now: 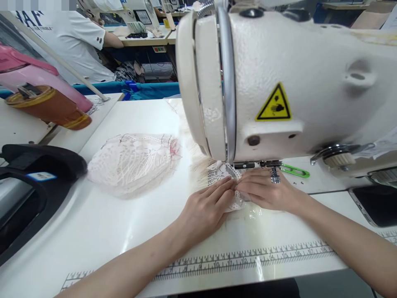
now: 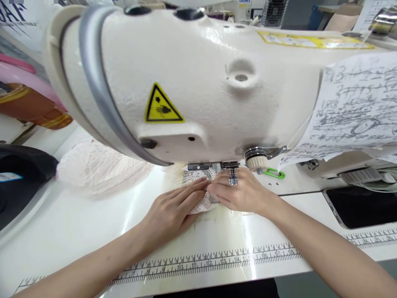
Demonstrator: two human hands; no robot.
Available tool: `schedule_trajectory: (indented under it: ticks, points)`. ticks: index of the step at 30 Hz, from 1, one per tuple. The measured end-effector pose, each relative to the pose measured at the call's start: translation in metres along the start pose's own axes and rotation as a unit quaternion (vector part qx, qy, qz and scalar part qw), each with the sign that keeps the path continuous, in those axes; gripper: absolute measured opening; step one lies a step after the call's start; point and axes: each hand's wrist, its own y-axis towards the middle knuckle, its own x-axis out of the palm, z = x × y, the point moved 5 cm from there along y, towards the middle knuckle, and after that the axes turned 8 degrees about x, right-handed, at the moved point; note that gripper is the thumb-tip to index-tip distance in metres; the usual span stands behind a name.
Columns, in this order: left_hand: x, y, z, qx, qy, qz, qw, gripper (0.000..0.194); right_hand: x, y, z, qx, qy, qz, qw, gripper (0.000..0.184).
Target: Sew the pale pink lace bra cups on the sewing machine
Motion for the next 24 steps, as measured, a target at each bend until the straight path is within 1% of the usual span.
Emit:
schedule_trajectory:
  ticks: [5,8,11,14,17,20,24]
  points:
    - [0.003,0.001,-0.002,0.0,-0.008,0.0,1.0,0.024,-0.011,0.006,-0.004,0.01,-0.084,0.035,0.996,0.012]
    - [0.002,0.001,-0.003,0.004,-0.002,0.005,1.0,0.025,-0.013,0.007,-0.005,0.016,-0.094,0.033,0.995,0.013]
    - [0.001,0.001,-0.003,0.012,0.002,0.012,1.0,0.021,-0.008,0.006,-0.005,0.005,-0.044,0.008,0.999,0.018]
    - [-0.001,-0.001,-0.004,0.011,0.009,0.009,1.0,0.013,-0.001,0.003,-0.007,-0.008,-0.002,-0.008,1.0,0.02]
    - [-0.002,-0.002,-0.008,-0.012,0.025,-0.001,1.0,0.008,0.007,0.001,-0.011,0.002,-0.022,-0.019,1.0,0.022]
    - [-0.003,-0.004,-0.012,-0.031,0.038,-0.005,0.999,0.01,0.014,0.001,-0.013,0.026,-0.034,-0.028,0.999,0.026]
    - [-0.004,-0.005,-0.016,-0.051,0.035,-0.012,0.998,0.013,0.019,0.003,-0.012,0.042,-0.017,-0.028,0.999,0.026]
